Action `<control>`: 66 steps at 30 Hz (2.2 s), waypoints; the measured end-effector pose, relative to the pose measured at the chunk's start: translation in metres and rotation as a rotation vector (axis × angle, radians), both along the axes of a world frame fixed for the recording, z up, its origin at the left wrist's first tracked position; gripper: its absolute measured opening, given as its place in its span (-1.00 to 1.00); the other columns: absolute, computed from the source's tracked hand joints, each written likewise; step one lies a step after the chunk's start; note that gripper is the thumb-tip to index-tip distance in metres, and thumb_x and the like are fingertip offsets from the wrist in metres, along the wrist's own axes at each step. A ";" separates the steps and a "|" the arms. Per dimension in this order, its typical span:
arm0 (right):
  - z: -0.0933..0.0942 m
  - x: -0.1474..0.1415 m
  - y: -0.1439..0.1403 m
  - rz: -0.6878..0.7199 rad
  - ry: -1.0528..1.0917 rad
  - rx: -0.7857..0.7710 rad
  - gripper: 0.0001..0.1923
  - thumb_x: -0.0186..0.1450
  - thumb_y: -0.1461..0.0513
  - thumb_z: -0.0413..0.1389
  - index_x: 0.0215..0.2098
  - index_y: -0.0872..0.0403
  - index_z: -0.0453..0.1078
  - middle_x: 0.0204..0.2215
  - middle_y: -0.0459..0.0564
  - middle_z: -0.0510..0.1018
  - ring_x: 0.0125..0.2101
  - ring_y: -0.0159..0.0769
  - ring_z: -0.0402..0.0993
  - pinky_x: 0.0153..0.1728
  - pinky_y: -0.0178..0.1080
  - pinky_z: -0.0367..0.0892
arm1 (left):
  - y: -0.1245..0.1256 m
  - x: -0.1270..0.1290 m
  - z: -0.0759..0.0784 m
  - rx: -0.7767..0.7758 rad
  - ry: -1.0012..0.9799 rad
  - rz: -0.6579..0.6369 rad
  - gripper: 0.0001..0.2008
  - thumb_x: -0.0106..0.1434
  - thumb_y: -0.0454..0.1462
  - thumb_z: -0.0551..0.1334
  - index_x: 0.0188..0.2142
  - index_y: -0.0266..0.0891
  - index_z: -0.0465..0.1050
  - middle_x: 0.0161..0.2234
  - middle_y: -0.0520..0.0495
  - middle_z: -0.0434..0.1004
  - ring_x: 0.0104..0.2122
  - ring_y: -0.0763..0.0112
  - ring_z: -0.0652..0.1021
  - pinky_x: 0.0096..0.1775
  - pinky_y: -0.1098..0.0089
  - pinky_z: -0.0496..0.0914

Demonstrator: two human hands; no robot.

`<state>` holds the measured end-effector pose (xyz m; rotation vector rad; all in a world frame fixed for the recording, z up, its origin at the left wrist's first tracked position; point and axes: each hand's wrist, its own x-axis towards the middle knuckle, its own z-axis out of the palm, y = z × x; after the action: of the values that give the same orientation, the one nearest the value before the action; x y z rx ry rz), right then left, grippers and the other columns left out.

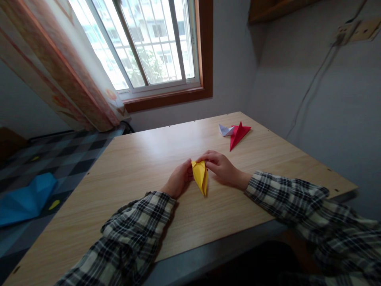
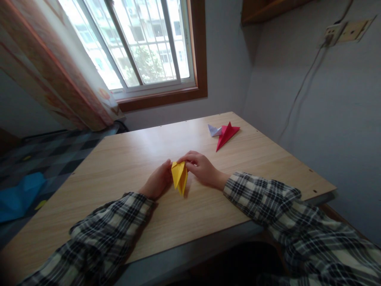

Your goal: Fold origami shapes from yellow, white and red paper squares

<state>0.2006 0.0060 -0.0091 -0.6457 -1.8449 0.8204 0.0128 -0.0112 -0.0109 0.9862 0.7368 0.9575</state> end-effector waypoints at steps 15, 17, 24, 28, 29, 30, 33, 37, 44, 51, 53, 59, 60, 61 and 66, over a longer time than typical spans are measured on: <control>0.000 -0.002 0.001 0.056 0.094 -0.226 -0.85 0.30 0.17 0.16 -0.21 0.07 0.49 -0.29 -0.03 0.52 -0.27 -0.30 0.43 -0.22 -0.20 0.38 | -0.004 0.000 0.002 0.071 0.049 0.022 -0.73 0.14 -0.21 0.40 -0.21 -0.33 0.56 -0.31 -0.10 0.57 -0.32 0.39 0.51 -0.25 0.42 0.34; -0.002 -0.003 0.001 0.052 0.123 -0.274 -0.78 0.27 0.16 0.20 -0.14 0.06 0.45 -0.29 -0.05 0.50 -0.29 -0.31 0.41 -0.23 -0.22 0.36 | -0.003 -0.001 -0.002 0.090 0.063 0.019 -0.72 0.16 -0.19 0.39 -0.19 -0.33 0.55 -0.29 -0.11 0.57 -0.31 0.39 0.51 -0.22 0.40 0.34; -0.009 -0.005 0.005 0.045 0.083 -0.401 -0.72 0.29 0.03 0.16 -0.37 0.06 0.28 -0.46 -0.15 0.35 -0.45 -0.38 0.27 -0.45 -0.30 0.22 | -0.001 -0.002 -0.003 0.151 0.083 0.024 -0.73 0.20 -0.15 0.36 -0.20 -0.28 0.49 -0.30 -0.06 0.53 -0.31 0.38 0.49 -0.19 0.36 0.35; -0.008 -0.004 0.005 0.065 0.014 -0.370 -0.64 0.34 -0.02 0.09 -0.45 0.06 0.26 -0.54 -0.17 0.30 -0.49 -0.39 0.21 -0.47 -0.30 0.15 | -0.003 -0.001 -0.001 0.198 0.114 0.059 -0.70 0.22 -0.13 0.36 -0.14 -0.25 0.46 -0.28 -0.03 0.51 -0.28 0.38 0.49 -0.16 0.36 0.35; -0.008 -0.004 0.005 0.071 0.007 -0.365 -0.63 0.34 -0.02 0.08 -0.45 0.06 0.26 -0.54 -0.17 0.30 -0.50 -0.39 0.21 -0.47 -0.30 0.15 | -0.004 -0.001 0.000 0.205 0.124 0.061 -0.69 0.22 -0.12 0.35 -0.13 -0.25 0.45 -0.27 -0.03 0.51 -0.27 0.38 0.49 -0.15 0.35 0.35; -0.007 -0.004 0.005 0.071 0.003 -0.356 -0.63 0.35 -0.02 0.07 -0.45 0.06 0.26 -0.54 -0.17 0.30 -0.50 -0.39 0.21 -0.47 -0.29 0.14 | -0.004 -0.001 0.001 0.210 0.135 0.061 -0.68 0.23 -0.12 0.35 -0.12 -0.25 0.45 -0.26 -0.03 0.51 -0.27 0.38 0.49 -0.15 0.35 0.35; -0.007 -0.004 0.005 0.051 -0.009 -0.314 -0.65 0.35 0.00 0.07 -0.46 0.06 0.26 -0.54 -0.17 0.31 -0.49 -0.38 0.22 -0.45 -0.29 0.15 | -0.004 -0.001 0.002 0.221 0.157 0.061 -0.67 0.23 -0.10 0.35 -0.11 -0.25 0.44 -0.25 -0.04 0.52 -0.25 0.38 0.49 -0.15 0.36 0.35; -0.008 -0.004 0.005 0.036 0.014 -0.316 -0.66 0.34 0.02 0.08 -0.45 0.06 0.27 -0.54 -0.17 0.30 -0.49 -0.37 0.23 -0.44 -0.29 0.16 | -0.003 0.000 0.002 0.189 0.140 0.055 -0.67 0.22 -0.11 0.35 -0.11 -0.25 0.42 -0.25 -0.04 0.53 -0.26 0.38 0.51 -0.16 0.36 0.36; -0.012 -0.005 0.006 0.048 0.075 -0.395 -0.66 0.32 -0.01 0.11 -0.44 0.07 0.29 -0.54 -0.18 0.29 -0.51 -0.39 0.19 -0.49 -0.30 0.11 | -0.006 -0.001 0.004 0.135 0.133 0.027 -0.61 0.18 -0.22 0.37 -0.02 -0.24 0.38 -0.30 -0.04 0.56 -0.32 0.39 0.53 -0.25 0.41 0.35; -0.017 -0.006 0.008 0.035 0.131 -0.461 -0.63 0.30 -0.04 0.13 -0.43 0.06 0.28 -0.56 -0.19 0.27 -0.53 -0.40 0.16 -0.53 -0.32 0.09 | -0.007 -0.001 0.003 0.184 0.160 0.040 -0.53 0.22 -0.18 0.37 0.09 -0.26 0.37 -0.26 -0.08 0.57 -0.32 0.37 0.55 -0.24 0.37 0.38; -0.018 -0.006 0.009 0.051 0.143 -0.484 -0.62 0.30 -0.06 0.13 -0.41 0.06 0.28 -0.56 -0.19 0.27 -0.53 -0.41 0.17 -0.53 -0.32 0.09 | -0.007 -0.001 0.003 0.199 0.172 0.045 -0.49 0.23 -0.16 0.36 0.13 -0.26 0.34 -0.29 -0.08 0.57 -0.33 0.37 0.55 -0.26 0.37 0.39; -0.017 -0.006 0.011 0.174 0.139 -0.528 -0.61 0.30 -0.08 0.15 -0.37 0.08 0.31 -0.53 -0.18 0.32 -0.53 -0.43 0.20 -0.52 -0.33 0.12 | -0.008 -0.002 0.005 0.245 0.215 0.098 -0.44 0.25 -0.14 0.34 0.18 -0.26 0.28 -0.34 -0.05 0.58 -0.34 0.35 0.57 -0.26 0.35 0.42; -0.017 -0.005 0.012 0.187 0.125 -0.530 -0.60 0.30 -0.08 0.15 -0.36 0.08 0.32 -0.53 -0.17 0.33 -0.53 -0.43 0.20 -0.52 -0.33 0.12 | -0.008 -0.002 0.005 0.254 0.216 0.118 -0.44 0.25 -0.14 0.34 0.18 -0.25 0.28 -0.34 -0.05 0.58 -0.33 0.34 0.57 -0.24 0.34 0.43; -0.016 -0.005 0.012 0.195 0.111 -0.532 -0.60 0.30 -0.09 0.15 -0.36 0.08 0.33 -0.53 -0.17 0.33 -0.53 -0.43 0.20 -0.52 -0.33 0.12 | -0.008 -0.002 0.004 0.261 0.217 0.138 -0.44 0.25 -0.14 0.33 0.19 -0.25 0.28 -0.33 -0.05 0.58 -0.31 0.34 0.58 -0.23 0.34 0.43; -0.015 -0.005 0.012 0.197 0.105 -0.531 -0.58 0.27 -0.10 0.17 -0.39 0.09 0.33 -0.56 -0.18 0.31 -0.54 -0.43 0.18 -0.54 -0.34 0.10 | -0.007 -0.003 0.004 0.251 0.238 0.187 -0.40 0.24 -0.14 0.34 0.22 -0.23 0.27 -0.30 -0.05 0.59 -0.33 0.37 0.57 -0.26 0.36 0.43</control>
<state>0.1958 0.0179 -0.0246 -0.7358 -1.6149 1.4730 0.0101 -0.0181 -0.0065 1.2830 0.9356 1.1263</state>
